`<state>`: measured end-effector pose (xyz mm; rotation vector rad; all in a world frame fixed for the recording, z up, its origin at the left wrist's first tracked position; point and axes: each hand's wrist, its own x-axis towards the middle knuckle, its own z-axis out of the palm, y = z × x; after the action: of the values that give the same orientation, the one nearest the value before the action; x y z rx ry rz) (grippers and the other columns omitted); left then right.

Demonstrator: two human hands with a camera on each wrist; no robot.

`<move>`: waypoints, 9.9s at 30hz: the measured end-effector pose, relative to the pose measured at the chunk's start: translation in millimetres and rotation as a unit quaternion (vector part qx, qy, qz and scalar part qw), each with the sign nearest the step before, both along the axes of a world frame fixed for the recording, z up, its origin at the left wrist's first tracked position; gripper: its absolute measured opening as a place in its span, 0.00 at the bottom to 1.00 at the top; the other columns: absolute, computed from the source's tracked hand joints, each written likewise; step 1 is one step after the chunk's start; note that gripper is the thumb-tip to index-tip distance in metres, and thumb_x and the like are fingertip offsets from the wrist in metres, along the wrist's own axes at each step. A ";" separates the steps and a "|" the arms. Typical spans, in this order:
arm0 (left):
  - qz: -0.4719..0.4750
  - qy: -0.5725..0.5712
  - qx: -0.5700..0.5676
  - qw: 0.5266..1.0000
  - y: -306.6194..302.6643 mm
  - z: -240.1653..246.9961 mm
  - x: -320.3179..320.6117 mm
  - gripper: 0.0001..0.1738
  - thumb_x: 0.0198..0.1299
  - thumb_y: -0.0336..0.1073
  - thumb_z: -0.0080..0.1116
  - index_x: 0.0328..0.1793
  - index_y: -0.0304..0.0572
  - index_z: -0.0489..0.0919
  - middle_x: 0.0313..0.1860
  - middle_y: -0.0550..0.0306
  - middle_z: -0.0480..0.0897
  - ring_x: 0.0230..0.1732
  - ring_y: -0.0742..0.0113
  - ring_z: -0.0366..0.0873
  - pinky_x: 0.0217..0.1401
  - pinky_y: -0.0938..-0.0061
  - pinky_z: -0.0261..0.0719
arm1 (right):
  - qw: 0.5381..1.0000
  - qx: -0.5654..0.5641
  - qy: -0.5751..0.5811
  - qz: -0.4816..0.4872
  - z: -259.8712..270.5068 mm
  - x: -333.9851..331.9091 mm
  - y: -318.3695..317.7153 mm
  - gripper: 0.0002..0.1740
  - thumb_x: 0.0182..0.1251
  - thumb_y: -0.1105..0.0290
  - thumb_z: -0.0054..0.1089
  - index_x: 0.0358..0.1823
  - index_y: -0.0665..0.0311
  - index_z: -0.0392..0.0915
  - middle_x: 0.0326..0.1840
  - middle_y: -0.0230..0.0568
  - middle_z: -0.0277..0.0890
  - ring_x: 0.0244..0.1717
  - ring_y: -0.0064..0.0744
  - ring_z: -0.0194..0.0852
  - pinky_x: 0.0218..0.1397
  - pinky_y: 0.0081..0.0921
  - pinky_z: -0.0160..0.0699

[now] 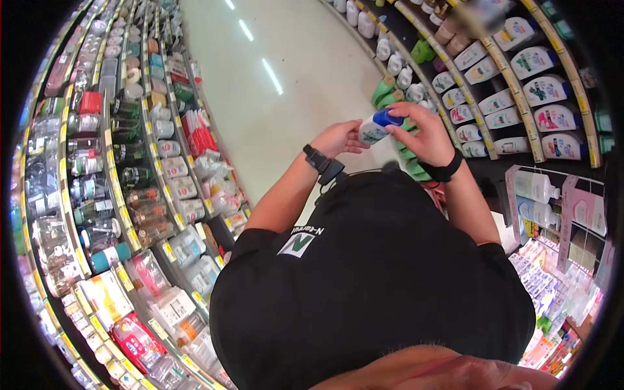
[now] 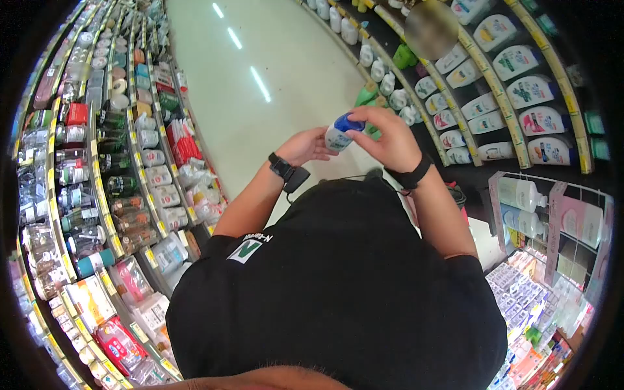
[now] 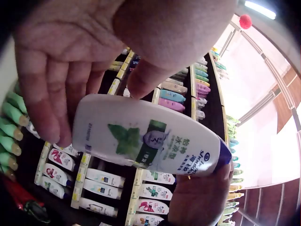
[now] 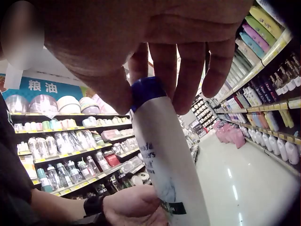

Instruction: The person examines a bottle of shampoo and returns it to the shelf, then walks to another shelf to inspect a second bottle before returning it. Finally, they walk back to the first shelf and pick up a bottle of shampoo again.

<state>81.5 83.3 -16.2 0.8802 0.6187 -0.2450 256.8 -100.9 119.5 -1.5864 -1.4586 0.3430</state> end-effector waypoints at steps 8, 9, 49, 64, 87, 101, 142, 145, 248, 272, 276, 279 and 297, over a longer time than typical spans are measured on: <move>-0.010 -0.014 -0.028 0.999 7.5 -10.8 18.1 0.30 0.83 0.55 0.41 0.76 0.40 0.74 0.66 0.48 0.83 0.64 0.55 0.83 0.68 0.59 0.79 | 0.999 -0.030 0.012 0.003 -6.8 19.8 20.1 0.17 0.66 0.70 0.77 0.53 0.66 0.84 0.55 0.47 0.87 0.56 0.46 0.87 0.60 0.35 0.84; -0.012 -0.015 -0.027 0.999 7.9 -11.2 19.8 0.30 0.83 0.54 0.41 0.76 0.40 0.74 0.66 0.48 0.83 0.64 0.55 0.83 0.68 0.59 0.79 | 0.999 -0.033 0.017 0.002 -6.4 23.2 23.2 0.17 0.66 0.71 0.76 0.53 0.66 0.84 0.55 0.47 0.87 0.55 0.46 0.87 0.60 0.34 0.84; -0.095 -0.026 -0.022 0.995 40.0 -1.4 233.7 0.28 0.83 0.55 0.42 0.76 0.45 0.74 0.65 0.52 0.85 0.62 0.57 0.85 0.65 0.62 0.81 | 0.998 -0.034 -0.034 -0.052 9.2 220.0 20.1 0.16 0.70 0.65 0.72 0.54 0.63 0.83 0.52 0.46 0.87 0.52 0.51 0.85 0.56 0.41 0.83; -0.170 -0.019 -0.034 0.985 121.8 -13.7 253.3 0.30 0.83 0.57 0.41 0.76 0.44 0.73 0.67 0.52 0.84 0.64 0.56 0.83 0.68 0.59 0.78 | 0.987 -0.047 -0.003 -0.151 9.1 207.7 78.9 0.17 0.68 0.66 0.74 0.54 0.63 0.84 0.53 0.47 0.87 0.53 0.49 0.86 0.58 0.39 0.83; -0.257 -0.094 0.021 0.962 232.1 -8.5 301.1 0.28 0.83 0.55 0.45 0.71 0.41 0.78 0.57 0.53 0.88 0.54 0.64 0.87 0.57 0.66 0.85 | 0.951 0.000 0.007 -0.310 0.3 200.3 164.9 0.17 0.70 0.67 0.73 0.56 0.66 0.83 0.55 0.46 0.86 0.58 0.43 0.86 0.62 0.34 0.82; -0.254 -0.102 -0.002 0.962 243.3 35.6 320.4 0.28 0.84 0.54 0.45 0.69 0.37 0.77 0.59 0.50 0.87 0.55 0.61 0.87 0.58 0.66 0.85 | 0.941 0.035 0.042 -0.333 11.3 214.7 190.7 0.18 0.72 0.71 0.72 0.59 0.66 0.82 0.56 0.42 0.87 0.54 0.29 0.84 0.61 0.28 0.80; -0.371 -0.204 -0.021 0.906 174.7 160.3 480.8 0.35 0.82 0.63 0.44 0.69 0.35 0.79 0.59 0.46 0.88 0.54 0.55 0.90 0.54 0.66 0.87 | 0.905 0.213 0.032 -0.367 94.2 340.0 123.1 0.21 0.75 0.74 0.69 0.67 0.67 0.79 0.60 0.41 0.84 0.58 0.26 0.83 0.63 0.25 0.81; -0.391 -0.199 -0.024 0.898 177.2 166.7 495.1 0.36 0.81 0.63 0.45 0.69 0.35 0.79 0.59 0.46 0.88 0.54 0.56 0.89 0.54 0.66 0.87 | 0.902 0.217 0.025 -0.372 101.9 343.8 123.0 0.21 0.75 0.74 0.69 0.67 0.67 0.78 0.59 0.40 0.84 0.57 0.25 0.82 0.63 0.24 0.80; -0.444 -0.425 0.392 0.684 82.6 384.6 750.7 0.21 0.74 0.44 0.66 0.53 0.28 0.82 0.42 0.50 0.90 0.40 0.66 0.90 0.43 0.71 0.92 | 0.668 0.052 -0.299 -0.679 291.4 500.6 103.9 0.19 0.61 0.78 0.63 0.55 0.69 0.80 0.52 0.63 0.82 0.57 0.61 0.81 0.59 0.46 0.81; -0.444 -0.418 0.373 0.699 81.3 379.5 755.2 0.22 0.76 0.42 0.64 0.56 0.23 0.79 0.44 0.43 0.90 0.41 0.60 0.91 0.43 0.68 0.93 | 0.622 0.037 -0.351 -0.699 286.5 491.2 118.0 0.18 0.67 0.75 0.61 0.58 0.68 0.78 0.55 0.62 0.82 0.60 0.64 0.78 0.64 0.51 0.78; -0.447 -0.409 0.371 0.704 83.3 384.5 752.2 0.24 0.73 0.46 0.67 0.57 0.26 0.80 0.46 0.46 0.89 0.44 0.61 0.90 0.49 0.68 0.93 | 0.640 0.054 -0.345 -0.684 282.6 505.4 106.6 0.23 0.67 0.70 0.65 0.64 0.65 0.79 0.57 0.61 0.81 0.60 0.61 0.79 0.65 0.46 0.79; -0.461 -0.401 0.368 0.701 86.2 385.7 751.3 0.27 0.72 0.47 0.68 0.59 0.25 0.80 0.48 0.45 0.89 0.45 0.60 0.90 0.50 0.68 0.93 | 0.636 0.052 -0.347 -0.688 277.8 510.7 101.3 0.24 0.68 0.66 0.69 0.65 0.61 0.80 0.62 0.58 0.80 0.60 0.58 0.81 0.65 0.43 0.80; -0.391 -0.513 0.289 0.708 170.4 391.4 653.9 0.31 0.76 0.47 0.64 0.74 0.30 0.74 0.59 0.47 0.86 0.57 0.62 0.86 0.62 0.67 0.85 | 0.819 0.164 -0.117 -0.538 247.9 335.8 95.1 0.28 0.71 0.76 0.69 0.71 0.66 0.74 0.62 0.43 0.83 0.55 0.29 0.84 0.59 0.28 0.82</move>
<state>735.4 253.7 375.3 1.6691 -0.8354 -0.2701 592.7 -5.9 367.3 -1.9140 -0.5239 -0.7455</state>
